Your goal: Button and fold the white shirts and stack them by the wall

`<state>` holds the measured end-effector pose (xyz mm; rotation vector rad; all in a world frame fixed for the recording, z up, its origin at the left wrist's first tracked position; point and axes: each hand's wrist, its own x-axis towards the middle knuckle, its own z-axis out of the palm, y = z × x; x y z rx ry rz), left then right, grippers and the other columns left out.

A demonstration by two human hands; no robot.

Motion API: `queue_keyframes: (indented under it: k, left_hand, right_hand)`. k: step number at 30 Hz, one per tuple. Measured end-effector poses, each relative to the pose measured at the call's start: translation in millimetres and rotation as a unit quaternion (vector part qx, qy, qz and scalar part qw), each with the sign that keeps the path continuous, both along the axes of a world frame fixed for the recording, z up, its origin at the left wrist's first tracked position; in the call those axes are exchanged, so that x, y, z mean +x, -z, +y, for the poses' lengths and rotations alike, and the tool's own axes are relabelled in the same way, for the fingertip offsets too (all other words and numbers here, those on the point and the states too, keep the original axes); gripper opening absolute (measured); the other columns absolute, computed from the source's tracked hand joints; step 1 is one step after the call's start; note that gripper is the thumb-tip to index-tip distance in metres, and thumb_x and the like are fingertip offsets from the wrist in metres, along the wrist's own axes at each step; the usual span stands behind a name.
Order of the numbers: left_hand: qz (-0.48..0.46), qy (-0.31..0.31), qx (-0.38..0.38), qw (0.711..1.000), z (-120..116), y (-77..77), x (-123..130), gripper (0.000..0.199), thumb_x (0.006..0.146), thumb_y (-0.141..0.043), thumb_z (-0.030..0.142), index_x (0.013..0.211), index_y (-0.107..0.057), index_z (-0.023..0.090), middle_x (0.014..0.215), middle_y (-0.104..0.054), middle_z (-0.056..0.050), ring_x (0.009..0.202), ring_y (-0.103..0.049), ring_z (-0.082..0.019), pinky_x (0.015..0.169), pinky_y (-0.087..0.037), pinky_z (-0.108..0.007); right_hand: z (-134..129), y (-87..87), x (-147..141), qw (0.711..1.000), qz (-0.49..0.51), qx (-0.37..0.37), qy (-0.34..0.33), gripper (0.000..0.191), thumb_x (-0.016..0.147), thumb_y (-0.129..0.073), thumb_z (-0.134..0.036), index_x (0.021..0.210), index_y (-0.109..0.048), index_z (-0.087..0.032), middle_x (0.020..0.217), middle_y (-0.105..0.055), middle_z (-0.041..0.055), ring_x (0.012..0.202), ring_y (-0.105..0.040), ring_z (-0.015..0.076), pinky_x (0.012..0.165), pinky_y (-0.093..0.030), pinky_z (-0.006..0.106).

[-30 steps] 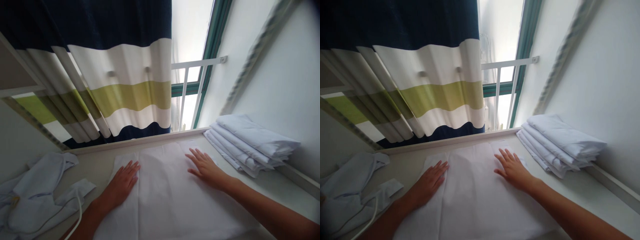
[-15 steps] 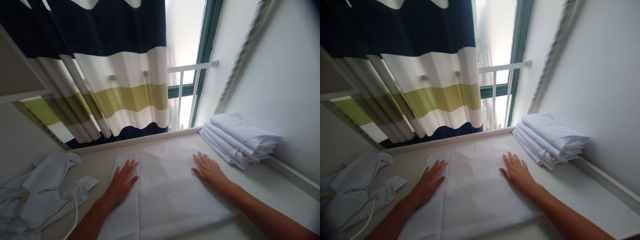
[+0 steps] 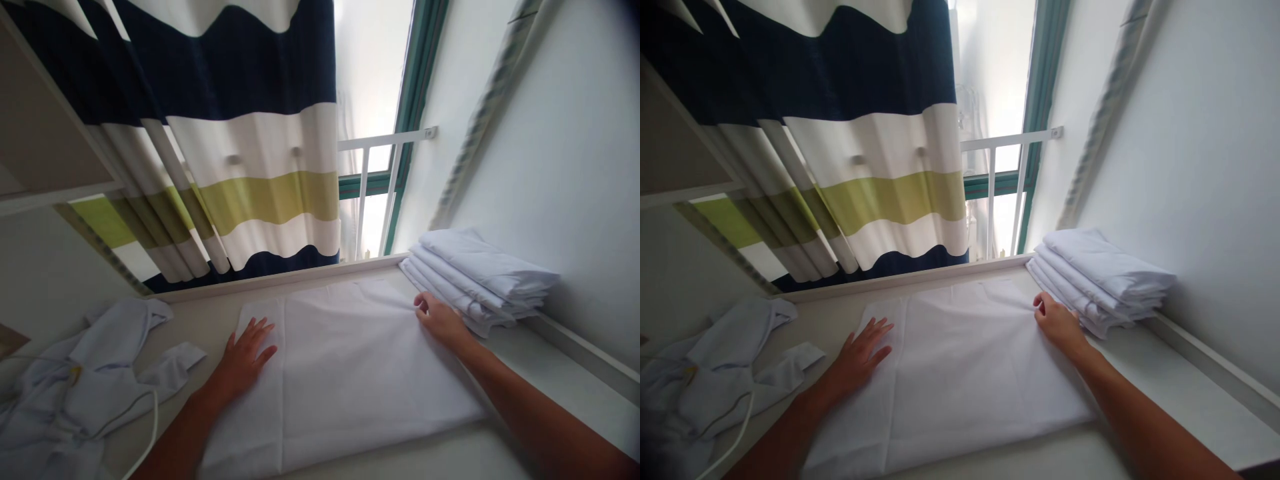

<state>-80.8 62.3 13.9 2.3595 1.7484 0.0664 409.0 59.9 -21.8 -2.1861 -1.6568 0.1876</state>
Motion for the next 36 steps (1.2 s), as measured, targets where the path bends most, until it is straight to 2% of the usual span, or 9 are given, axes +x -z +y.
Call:
queue_keyframes:
  k: [4,7,11,15,18,22,28,32,36]
  left_hand:
    - [0.001,0.003,-0.030,1.000,-4.0,7.7,0.5,0.067,0.101,-0.023,0.064,0.160,-0.028,0.033,0.170,-0.020,-0.002,0.158,-0.010,-0.027,0.124,-0.013,-0.064]
    - [0.033,-0.012,-0.031,0.999,-10.6,5.7,5.1,0.063,0.103,-0.023,0.058,0.161,-0.025,0.033,0.170,-0.017,-0.001,0.158,-0.009,-0.028,0.123,-0.010,-0.066]
    - [0.055,0.004,0.026,0.998,-29.2,-7.6,18.9,0.058,0.104,-0.024,0.054,0.160,-0.025,0.037,0.170,-0.016,0.001,0.159,-0.008,-0.028,0.123,-0.008,-0.067]
    - [0.040,0.043,0.008,0.998,-53.5,-2.6,23.8,0.065,0.101,-0.024,0.065,0.161,-0.021,0.039,0.170,-0.016,0.002,0.158,-0.009,-0.029,0.124,-0.010,-0.065]
    - [0.052,0.022,-0.011,0.998,-71.6,13.3,17.1,0.069,0.100,-0.029,0.065,0.161,-0.023,0.034,0.169,-0.017,-0.002,0.158,-0.013,-0.032,0.124,-0.011,-0.065]
    - [0.058,-0.033,0.028,0.997,-96.0,23.5,4.9,0.065,0.099,-0.040,0.056,0.158,-0.035,0.030,0.167,-0.029,-0.007,0.155,-0.022,-0.034,0.122,-0.017,-0.064]
    - [-0.018,-0.186,0.121,0.975,-127.0,8.6,-21.4,0.049,0.097,-0.042,0.048,0.127,-0.061,0.015,0.122,-0.066,-0.015,0.113,-0.063,-0.029,0.101,-0.048,-0.044]
    - [-0.070,-0.232,0.032,0.970,-139.2,1.2,-32.1,0.030,0.092,-0.051,0.046,0.096,-0.064,0.019,0.091,-0.067,-0.006,0.083,-0.066,-0.023,0.079,-0.050,-0.035]
    - [-0.092,-0.212,0.040,0.972,-147.8,-3.6,-33.8,0.025,0.092,-0.047,0.040,0.079,-0.058,0.022,0.085,-0.066,-0.003,0.078,-0.064,-0.020,0.076,-0.046,-0.032]
  right_hand:
    - [-2.9,-1.0,3.3,0.999,-0.026,-0.016,-0.010,0.020,0.092,-0.047,-0.025,0.104,-0.062,-0.021,0.095,-0.073,0.0066,0.089,-0.066,0.0234,0.078,-0.037,0.037]
    - [-10.9,-5.7,-16.1,0.996,-0.088,0.027,-0.009,0.031,0.096,-0.048,-0.037,0.116,-0.062,-0.019,0.118,-0.069,0.0145,0.109,-0.062,0.0317,0.089,-0.041,0.045]
    - [-30.0,-4.3,-65.1,0.971,-0.178,0.110,-0.115,0.055,0.101,-0.039,-0.056,0.146,-0.049,-0.024,0.159,-0.042,0.0137,0.146,-0.036,0.0358,0.115,-0.028,0.059]
    - [-42.7,12.9,-92.5,0.967,-0.162,0.012,-0.194,0.069,0.100,-0.032,-0.067,0.159,-0.033,-0.032,0.169,-0.024,0.0091,0.154,-0.019,0.0392,0.117,-0.017,0.070]
    - [-48.5,19.5,-89.2,0.968,-0.141,-0.020,-0.206,0.069,0.100,-0.029,-0.066,0.160,-0.031,-0.031,0.168,-0.027,0.0094,0.154,-0.021,0.0381,0.117,-0.018,0.069]
    - [-67.1,14.9,-77.4,0.962,-0.161,0.034,-0.220,0.066,0.101,-0.031,-0.064,0.159,-0.033,-0.032,0.168,-0.027,0.0068,0.155,-0.022,0.0352,0.120,-0.014,0.066]
    - [-102.4,32.6,-50.8,0.967,-0.187,0.072,-0.155,0.064,0.100,-0.033,-0.062,0.154,-0.042,-0.030,0.168,-0.026,0.0067,0.154,-0.022,0.0381,0.116,-0.022,0.070]
    - [-116.1,48.1,-39.9,0.970,-0.183,0.072,-0.144,0.062,0.102,-0.028,-0.059,0.153,-0.044,-0.030,0.167,-0.029,0.0055,0.154,-0.025,0.0356,0.116,-0.026,0.068]
    - [-126.2,48.6,-42.4,0.968,-0.184,0.071,-0.153,0.062,0.101,-0.028,-0.059,0.153,-0.045,-0.029,0.166,-0.031,0.0057,0.154,-0.024,0.0351,0.116,-0.026,0.066]
